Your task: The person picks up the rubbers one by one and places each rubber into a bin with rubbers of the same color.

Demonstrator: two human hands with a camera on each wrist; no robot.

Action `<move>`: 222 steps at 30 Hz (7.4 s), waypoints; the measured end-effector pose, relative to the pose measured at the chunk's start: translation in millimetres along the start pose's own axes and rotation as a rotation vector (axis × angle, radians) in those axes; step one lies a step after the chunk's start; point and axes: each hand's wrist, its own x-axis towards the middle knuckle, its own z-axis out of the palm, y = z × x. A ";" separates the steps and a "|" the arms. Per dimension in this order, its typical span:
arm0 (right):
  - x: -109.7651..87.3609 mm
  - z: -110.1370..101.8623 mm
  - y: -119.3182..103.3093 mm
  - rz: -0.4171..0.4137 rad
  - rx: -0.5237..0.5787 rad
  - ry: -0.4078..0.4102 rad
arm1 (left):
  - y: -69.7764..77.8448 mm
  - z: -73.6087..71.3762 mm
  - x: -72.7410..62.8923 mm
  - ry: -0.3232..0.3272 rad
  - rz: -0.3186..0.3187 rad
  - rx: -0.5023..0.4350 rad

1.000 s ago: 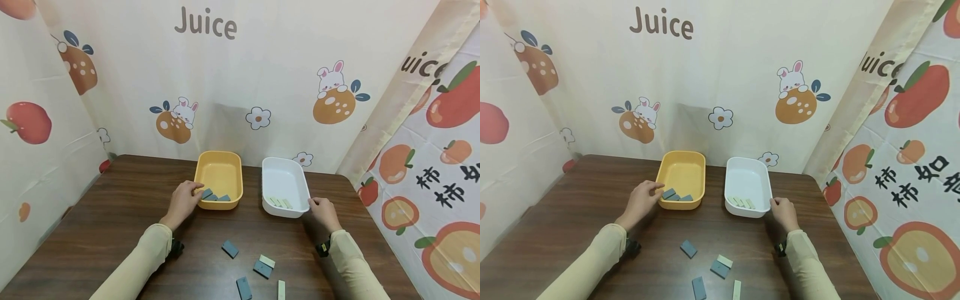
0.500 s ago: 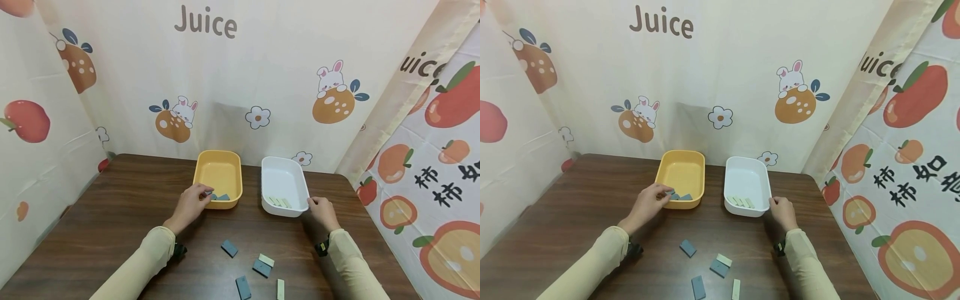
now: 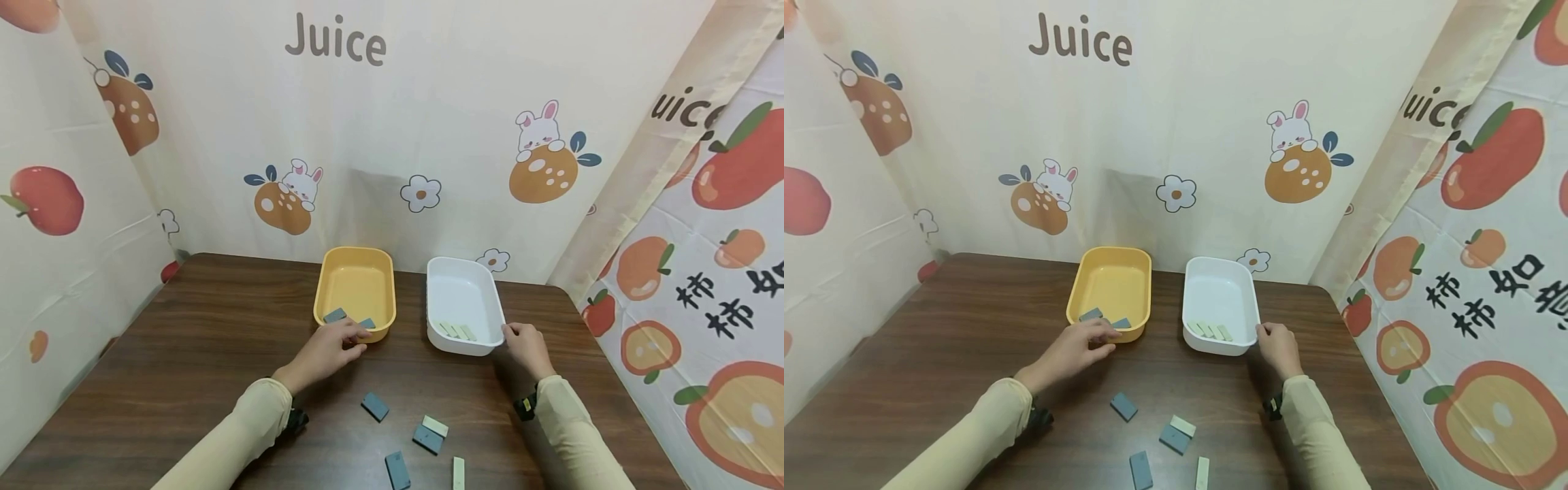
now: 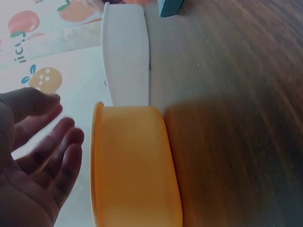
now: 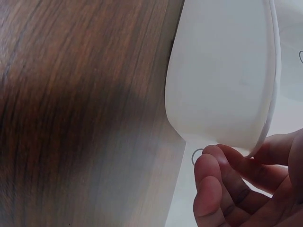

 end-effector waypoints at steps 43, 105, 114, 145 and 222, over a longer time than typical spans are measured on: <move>-2.3 3.8 1.1 0.012 0.043 0.034 | 25.3 30.0 -7.5 -0.677 0.131 0.169; -0.7 7.1 2.1 0.018 0.039 0.051 | 18.8 13.5 4.4 -0.084 0.055 0.114; 0.3 7.9 1.4 0.019 0.044 0.056 | 13.3 6.0 10.7 0.009 0.048 0.110; -1.5 8.7 -0.3 0.035 0.039 0.048 | -22.5 0.7 33.3 0.110 -0.153 0.062; -1.3 9.8 -1.4 0.027 0.038 0.078 | -64.0 11.3 89.9 -0.265 -0.228 0.179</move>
